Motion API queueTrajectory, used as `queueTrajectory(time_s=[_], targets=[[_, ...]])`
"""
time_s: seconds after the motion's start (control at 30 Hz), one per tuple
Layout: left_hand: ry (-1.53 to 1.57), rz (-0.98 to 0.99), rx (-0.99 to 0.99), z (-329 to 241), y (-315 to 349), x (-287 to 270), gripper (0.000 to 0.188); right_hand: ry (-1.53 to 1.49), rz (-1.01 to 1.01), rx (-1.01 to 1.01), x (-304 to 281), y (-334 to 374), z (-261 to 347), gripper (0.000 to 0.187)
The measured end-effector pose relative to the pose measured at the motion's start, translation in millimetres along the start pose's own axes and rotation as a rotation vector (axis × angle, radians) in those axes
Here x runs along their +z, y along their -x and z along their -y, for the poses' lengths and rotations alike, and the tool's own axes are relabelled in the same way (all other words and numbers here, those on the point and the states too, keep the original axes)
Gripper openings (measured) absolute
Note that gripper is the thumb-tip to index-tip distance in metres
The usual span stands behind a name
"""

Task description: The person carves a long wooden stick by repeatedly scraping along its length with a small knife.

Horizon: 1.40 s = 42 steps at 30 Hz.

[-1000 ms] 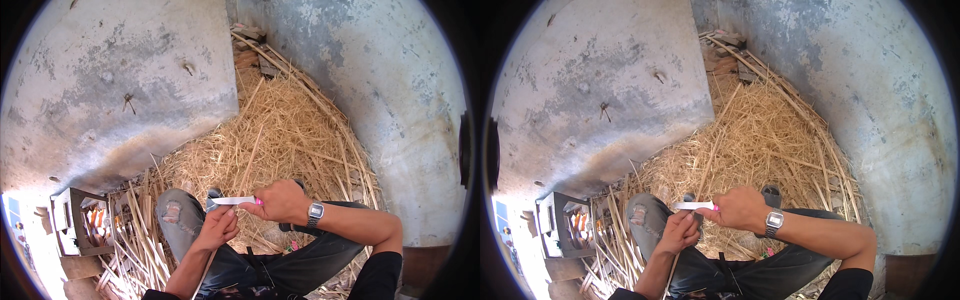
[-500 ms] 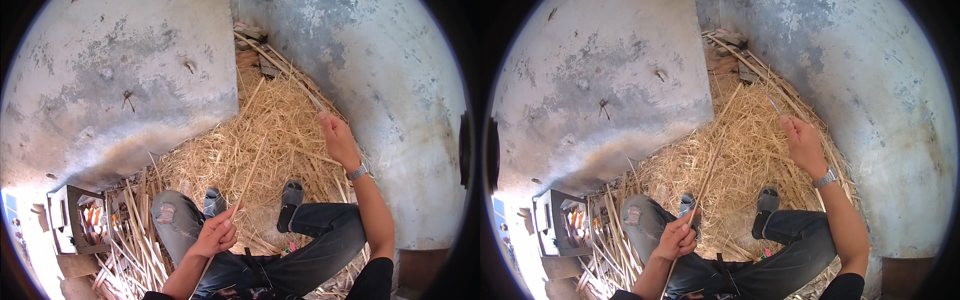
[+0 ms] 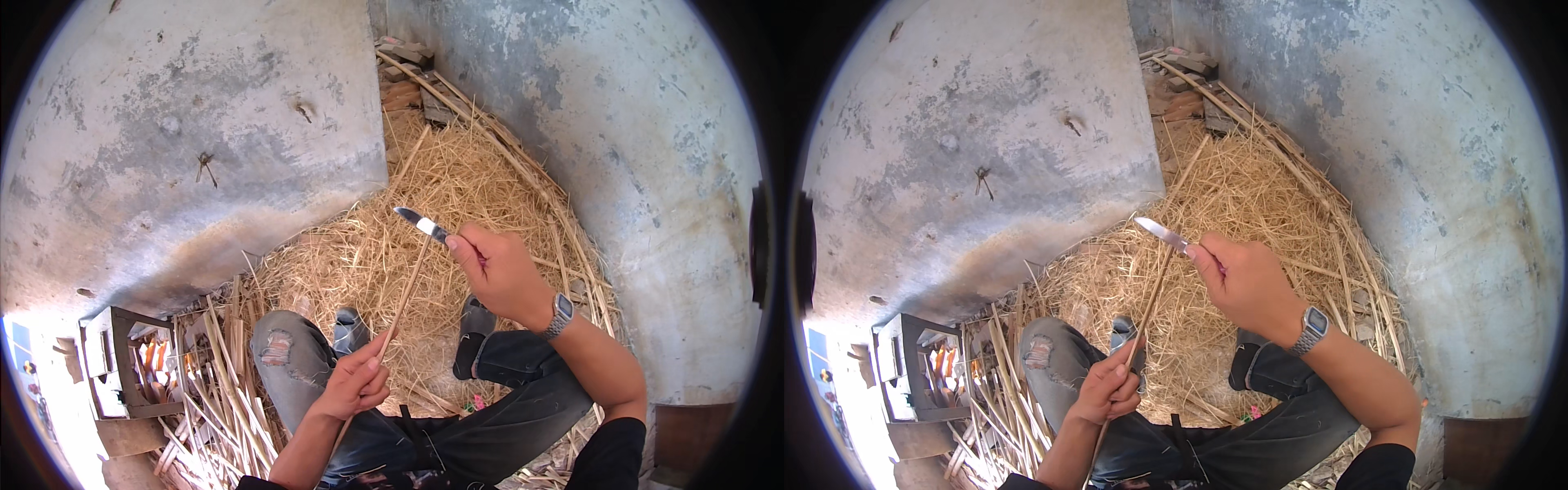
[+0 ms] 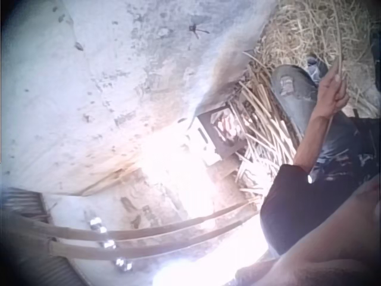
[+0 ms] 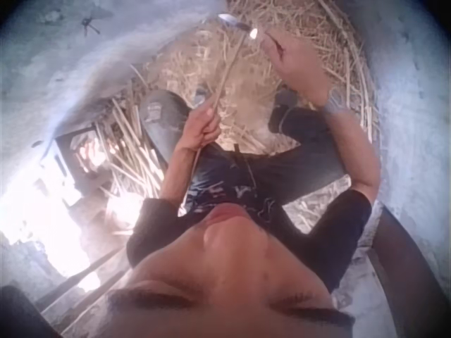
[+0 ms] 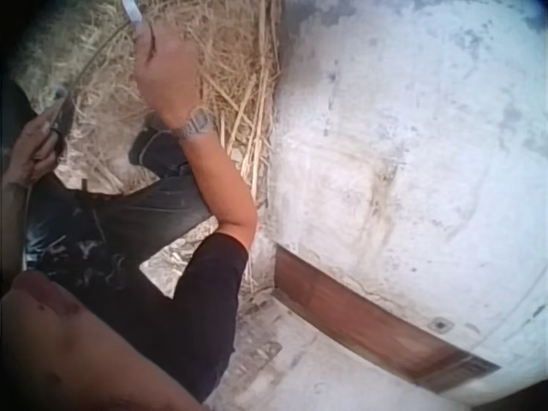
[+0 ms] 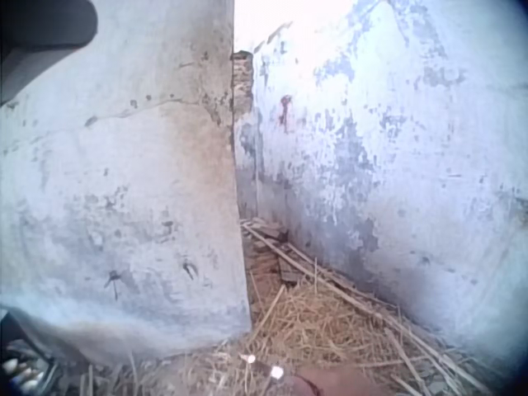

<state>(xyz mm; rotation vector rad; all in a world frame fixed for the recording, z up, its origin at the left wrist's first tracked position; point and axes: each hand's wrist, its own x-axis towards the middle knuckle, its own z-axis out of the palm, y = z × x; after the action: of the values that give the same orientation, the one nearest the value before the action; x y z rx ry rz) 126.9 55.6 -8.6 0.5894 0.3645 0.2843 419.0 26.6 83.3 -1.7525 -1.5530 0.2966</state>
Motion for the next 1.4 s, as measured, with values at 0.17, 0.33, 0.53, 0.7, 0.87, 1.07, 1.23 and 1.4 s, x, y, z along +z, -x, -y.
queueTrajectory(time_s=[0.17, 0.33, 0.53, 0.7, 0.87, 1.07, 1.23, 1.4], targets=[[-0.088, -0.038, 0.045, 7.6, 2.5, -1.6, 0.052, 0.066, -0.002, 0.029, 19.4, 4.6, -8.6, 0.029], [-0.096, -0.059, 0.043, 7.6, 3.0, -3.4, 0.05, -0.016, 0.262, -0.008, 35.2, 25.2, -4.7, 0.029], [-0.076, -0.018, 0.024, 6.1, 1.4, -5.4, 0.05, 0.023, 0.071, 0.063, 27.1, -8.8, -9.6, 0.031], [-0.099, -0.11, 0.032, 2.6, -1.0, -2.5, 0.049, -0.026, 0.25, -0.009, 55.0, 23.4, -0.1, 0.029], [-0.092, -0.058, 0.06, 3.7, 2.0, -1.6, 0.049, 0.033, 0.091, 0.072, 41.2, 0.9, -6.1, 0.028], [-0.143, -0.065, 0.057, 0.5, -4.5, -0.6, 0.049, -0.069, 0.301, -0.075, 61.8, 34.9, 5.8, 0.029], [-0.222, -0.08, 0.122, 12.4, -2.4, -2.0, 0.048, 0.005, 0.035, 0.076, 31.7, -4.2, -12.8, 0.03], [-0.357, -0.115, 0.178, 15.5, -3.3, -6.1, 0.049, 0.014, 0.262, -0.019, 50.6, 27.1, -7.5, 0.031]])
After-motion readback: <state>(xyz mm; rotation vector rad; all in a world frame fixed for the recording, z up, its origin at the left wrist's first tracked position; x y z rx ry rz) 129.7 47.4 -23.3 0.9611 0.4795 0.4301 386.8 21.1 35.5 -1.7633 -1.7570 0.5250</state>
